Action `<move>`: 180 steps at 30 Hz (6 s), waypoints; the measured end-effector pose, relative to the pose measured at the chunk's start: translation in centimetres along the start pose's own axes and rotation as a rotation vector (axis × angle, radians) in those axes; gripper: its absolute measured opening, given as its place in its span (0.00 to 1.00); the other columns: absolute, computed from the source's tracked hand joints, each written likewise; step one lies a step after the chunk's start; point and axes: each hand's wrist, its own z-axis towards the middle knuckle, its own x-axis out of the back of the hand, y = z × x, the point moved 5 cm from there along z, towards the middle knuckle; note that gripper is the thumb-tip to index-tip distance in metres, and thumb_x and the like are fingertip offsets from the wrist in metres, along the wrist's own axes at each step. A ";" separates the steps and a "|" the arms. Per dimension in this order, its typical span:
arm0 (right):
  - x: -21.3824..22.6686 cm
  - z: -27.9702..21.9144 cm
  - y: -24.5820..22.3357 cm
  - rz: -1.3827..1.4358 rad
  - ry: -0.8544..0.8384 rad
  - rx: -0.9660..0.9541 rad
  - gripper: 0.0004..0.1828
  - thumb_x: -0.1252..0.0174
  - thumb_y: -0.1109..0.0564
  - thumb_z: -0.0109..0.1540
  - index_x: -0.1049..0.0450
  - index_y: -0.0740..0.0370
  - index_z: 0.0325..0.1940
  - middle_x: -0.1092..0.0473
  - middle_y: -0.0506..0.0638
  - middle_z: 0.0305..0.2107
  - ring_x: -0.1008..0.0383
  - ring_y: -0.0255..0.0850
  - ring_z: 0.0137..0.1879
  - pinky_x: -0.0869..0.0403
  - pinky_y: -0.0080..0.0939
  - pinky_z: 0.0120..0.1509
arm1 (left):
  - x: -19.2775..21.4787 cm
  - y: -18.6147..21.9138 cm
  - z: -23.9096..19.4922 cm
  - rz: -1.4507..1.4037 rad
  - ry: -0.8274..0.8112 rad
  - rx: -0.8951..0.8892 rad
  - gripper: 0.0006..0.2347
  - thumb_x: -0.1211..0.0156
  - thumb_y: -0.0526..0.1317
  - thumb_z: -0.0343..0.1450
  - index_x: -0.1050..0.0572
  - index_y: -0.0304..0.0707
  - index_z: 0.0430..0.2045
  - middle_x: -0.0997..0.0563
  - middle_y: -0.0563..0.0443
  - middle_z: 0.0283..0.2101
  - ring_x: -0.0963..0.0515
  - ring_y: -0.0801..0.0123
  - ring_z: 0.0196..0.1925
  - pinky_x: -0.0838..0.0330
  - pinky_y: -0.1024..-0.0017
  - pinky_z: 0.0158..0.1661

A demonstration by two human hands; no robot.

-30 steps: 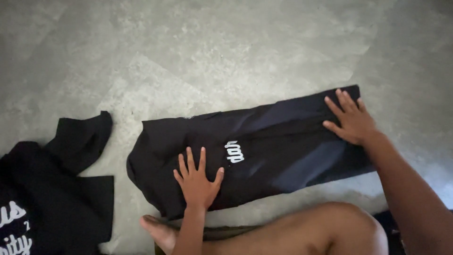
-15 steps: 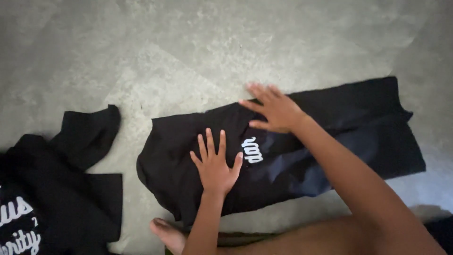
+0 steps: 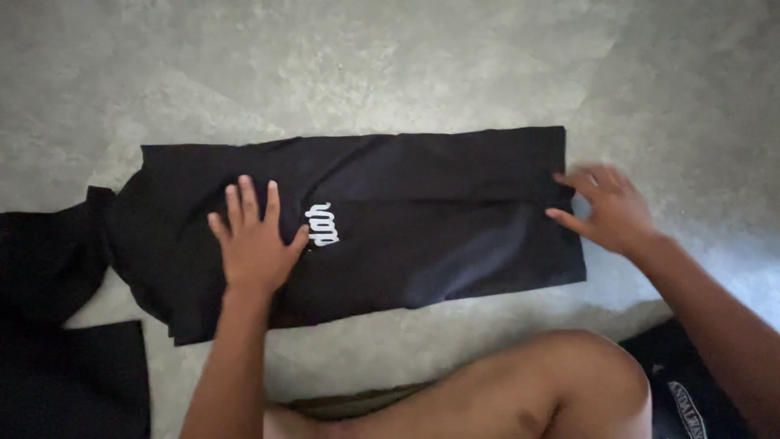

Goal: The person sits on the floor and folds two black long-sleeved shirts with white text. They smooth the fabric, fold the sleeves inward, fold the sides, and roll the shirts into compact bundles.

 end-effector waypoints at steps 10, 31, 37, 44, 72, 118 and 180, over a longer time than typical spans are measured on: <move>-3.6 -9.0 -1.6 0.811 -0.200 -0.744 0.24 0.31 0.44 0.46 0.25 0.62 0.37 0.26 0.54 0.25 0.24 0.49 0.31 0.29 0.44 0.31 | -1.4 6.0 -5.6 -0.308 -0.018 -0.071 0.19 0.55 0.56 0.68 0.32 0.48 0.47 0.29 0.53 0.47 0.30 0.62 0.50 0.44 0.56 0.55; -9.6 -16.4 -1.8 0.890 -0.478 -0.875 0.17 0.40 0.41 0.52 0.29 0.45 0.41 0.24 0.50 0.28 0.25 0.47 0.42 0.30 0.43 0.49 | 1.2 6.1 -6.4 0.103 -0.291 -0.172 0.18 0.65 0.55 0.72 0.28 0.46 0.40 0.23 0.55 0.40 0.31 0.69 0.54 0.50 0.59 0.61; -3.5 -14.4 -3.3 1.005 -0.214 -0.803 0.20 0.38 0.48 0.49 0.28 0.63 0.39 0.27 0.63 0.28 0.27 0.56 0.39 0.33 0.51 0.47 | 0.7 6.4 -6.9 0.081 -0.346 -0.162 0.22 0.68 0.57 0.71 0.31 0.44 0.45 0.25 0.52 0.47 0.34 0.66 0.58 0.52 0.59 0.61; -3.3 -12.8 -4.3 1.091 -0.241 -0.760 0.24 0.35 0.45 0.49 0.25 0.65 0.40 0.27 0.60 0.27 0.27 0.50 0.33 0.30 0.47 0.39 | -0.8 16.5 -5.5 -0.207 0.105 -0.556 0.10 0.58 0.44 0.72 0.28 0.42 0.34 0.27 0.46 0.36 0.28 0.57 0.45 0.34 0.63 0.45; -1.8 -10.4 -1.4 0.851 0.031 -0.557 0.20 0.42 0.44 0.57 0.27 0.64 0.38 0.30 0.56 0.34 0.30 0.54 0.45 0.32 0.51 0.51 | 1.4 24.1 -4.3 -0.187 -0.451 -0.411 0.18 0.58 0.55 0.70 0.28 0.45 0.40 0.23 0.51 0.42 0.27 0.63 0.50 0.37 0.62 0.50; 5.6 -5.1 -7.4 0.227 0.410 -0.045 0.31 0.43 0.50 0.53 0.37 0.52 0.61 0.46 0.58 0.61 0.47 0.53 0.67 0.44 0.54 0.63 | 1.8 11.3 -5.9 0.015 0.581 -0.542 0.18 0.56 0.50 0.69 0.32 0.50 0.51 0.33 0.48 0.56 0.32 0.62 0.57 0.42 0.60 0.53; 1.0 7.3 -5.6 0.224 -0.101 -0.498 0.36 0.70 0.39 0.61 0.59 0.57 0.70 0.63 0.64 0.66 0.69 0.55 0.71 0.63 0.61 0.67 | 0.7 -7.1 5.8 -0.302 0.097 0.078 0.27 0.62 0.56 0.67 0.46 0.48 0.61 0.54 0.46 0.67 0.58 0.56 0.68 0.61 0.38 0.56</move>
